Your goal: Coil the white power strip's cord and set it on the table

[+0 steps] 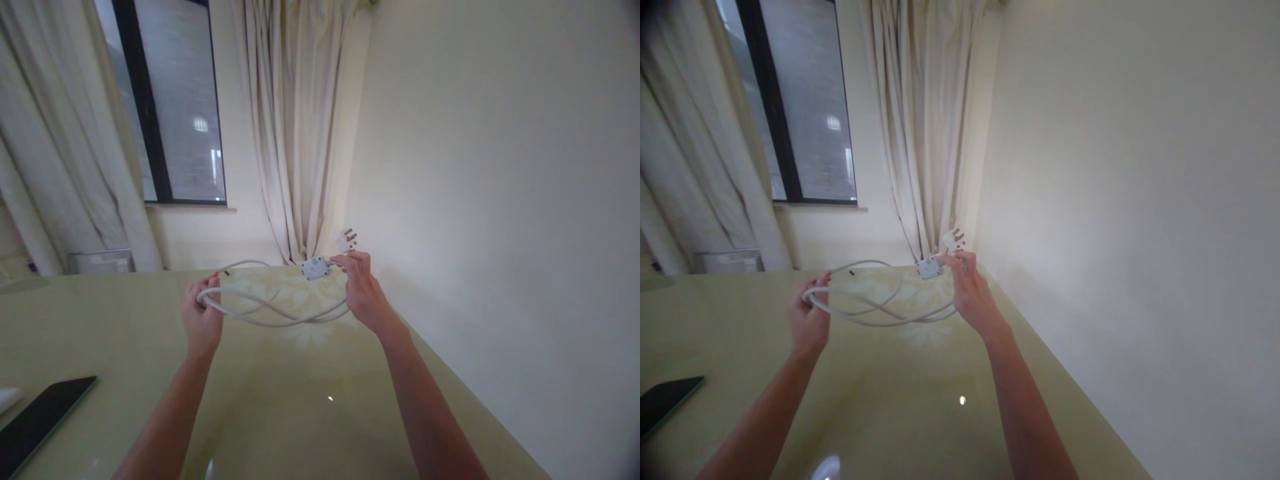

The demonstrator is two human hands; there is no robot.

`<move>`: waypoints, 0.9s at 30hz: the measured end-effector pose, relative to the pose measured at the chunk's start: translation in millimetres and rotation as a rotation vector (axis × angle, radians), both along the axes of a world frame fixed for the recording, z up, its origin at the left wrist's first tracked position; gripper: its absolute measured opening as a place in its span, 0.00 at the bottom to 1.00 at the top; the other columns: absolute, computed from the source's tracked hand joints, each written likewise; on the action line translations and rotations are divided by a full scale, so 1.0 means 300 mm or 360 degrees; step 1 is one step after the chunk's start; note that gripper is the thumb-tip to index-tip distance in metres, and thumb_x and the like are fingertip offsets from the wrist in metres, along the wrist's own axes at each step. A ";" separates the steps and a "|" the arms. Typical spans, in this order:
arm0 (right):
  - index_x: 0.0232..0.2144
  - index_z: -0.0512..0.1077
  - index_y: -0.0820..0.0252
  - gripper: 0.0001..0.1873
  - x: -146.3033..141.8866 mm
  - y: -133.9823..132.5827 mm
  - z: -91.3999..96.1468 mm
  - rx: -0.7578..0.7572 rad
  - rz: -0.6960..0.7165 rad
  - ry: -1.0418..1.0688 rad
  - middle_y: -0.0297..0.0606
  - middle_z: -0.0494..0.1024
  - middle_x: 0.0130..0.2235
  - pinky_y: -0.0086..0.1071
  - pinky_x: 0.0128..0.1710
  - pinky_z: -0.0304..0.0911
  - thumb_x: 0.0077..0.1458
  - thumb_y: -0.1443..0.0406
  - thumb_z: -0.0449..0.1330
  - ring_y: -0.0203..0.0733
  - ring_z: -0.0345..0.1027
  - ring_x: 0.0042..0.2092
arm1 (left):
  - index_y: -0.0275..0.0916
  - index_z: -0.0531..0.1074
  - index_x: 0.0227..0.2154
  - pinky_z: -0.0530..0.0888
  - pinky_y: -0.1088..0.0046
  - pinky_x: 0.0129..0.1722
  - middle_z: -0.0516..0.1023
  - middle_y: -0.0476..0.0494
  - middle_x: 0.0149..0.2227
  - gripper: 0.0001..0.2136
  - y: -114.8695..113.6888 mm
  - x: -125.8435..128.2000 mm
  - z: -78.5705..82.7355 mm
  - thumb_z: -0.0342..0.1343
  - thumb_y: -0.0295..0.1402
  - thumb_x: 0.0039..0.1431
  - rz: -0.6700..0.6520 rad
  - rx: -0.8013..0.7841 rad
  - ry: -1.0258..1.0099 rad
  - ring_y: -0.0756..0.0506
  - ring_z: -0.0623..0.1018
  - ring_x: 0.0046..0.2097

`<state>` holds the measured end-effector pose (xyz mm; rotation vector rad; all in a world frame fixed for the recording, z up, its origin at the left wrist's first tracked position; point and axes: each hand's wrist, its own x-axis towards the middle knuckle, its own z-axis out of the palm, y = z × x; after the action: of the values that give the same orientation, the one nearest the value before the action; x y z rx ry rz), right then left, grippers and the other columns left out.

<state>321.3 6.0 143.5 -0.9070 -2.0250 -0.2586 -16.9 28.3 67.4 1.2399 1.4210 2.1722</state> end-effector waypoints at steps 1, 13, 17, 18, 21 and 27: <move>0.65 0.61 0.45 0.39 -0.001 -0.001 0.000 0.0021 -0.0024 -0.0003 0.45 0.60 0.57 0.47 0.53 0.77 0.58 0.82 0.45 0.48 0.71 0.55 | 0.42 0.67 0.27 0.70 0.56 0.65 0.77 0.38 0.46 0.15 -0.006 -0.004 -0.014 0.58 0.45 0.64 0.0149 0.0086 0.0249 0.37 0.76 0.61; 0.59 0.66 0.50 0.30 -0.043 0.034 -0.038 -0.0048 0.0057 0.0259 0.43 0.64 0.51 0.42 0.47 0.78 0.61 0.80 0.46 0.42 0.73 0.46 | 0.42 0.79 0.31 0.75 0.49 0.50 0.84 0.38 0.41 0.14 -0.016 -0.056 -0.074 0.72 0.35 0.39 -0.0357 -0.1194 0.1824 0.29 0.83 0.46; 0.59 0.68 0.49 0.28 -0.089 0.020 -0.028 0.0022 0.0154 0.0506 0.42 0.67 0.49 0.41 0.49 0.78 0.62 0.78 0.50 0.43 0.72 0.48 | 0.43 0.81 0.50 0.69 0.43 0.59 0.79 0.31 0.60 0.31 -0.074 -0.025 0.038 0.74 0.41 0.37 -0.0438 -0.1211 0.1902 0.23 0.77 0.59; 0.58 0.69 0.49 0.26 -0.105 0.009 -0.022 0.0049 0.0190 0.0601 0.41 0.67 0.48 0.41 0.49 0.78 0.63 0.77 0.52 0.43 0.72 0.48 | 0.42 0.81 0.52 0.68 0.44 0.62 0.78 0.31 0.62 0.29 -0.093 0.003 0.073 0.71 0.45 0.45 -0.0519 -0.1081 0.1865 0.24 0.75 0.62; 0.53 0.70 0.49 0.19 -0.161 -0.034 -0.008 -0.0046 0.0340 0.0993 0.39 0.69 0.47 0.41 0.48 0.79 0.63 0.72 0.58 0.43 0.73 0.48 | 0.45 0.85 0.43 0.71 0.55 0.62 0.85 0.38 0.52 0.20 -0.154 0.137 0.158 0.55 0.52 0.65 -0.1171 -0.0723 0.1495 0.34 0.80 0.57; 0.46 0.72 0.52 0.16 -0.255 -0.104 -0.014 -0.0774 0.0783 0.1375 0.33 0.73 0.41 0.34 0.43 0.77 0.56 0.67 0.68 0.40 0.77 0.44 | 0.42 0.82 0.46 0.74 0.59 0.60 0.83 0.36 0.54 0.25 -0.207 0.425 0.178 0.56 0.58 0.64 -0.1518 -0.0168 -0.0128 0.37 0.79 0.59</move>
<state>244.8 -25.3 139.5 -0.6007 -1.4158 0.7998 110.7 -33.7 120.9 1.3720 0.6547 1.4368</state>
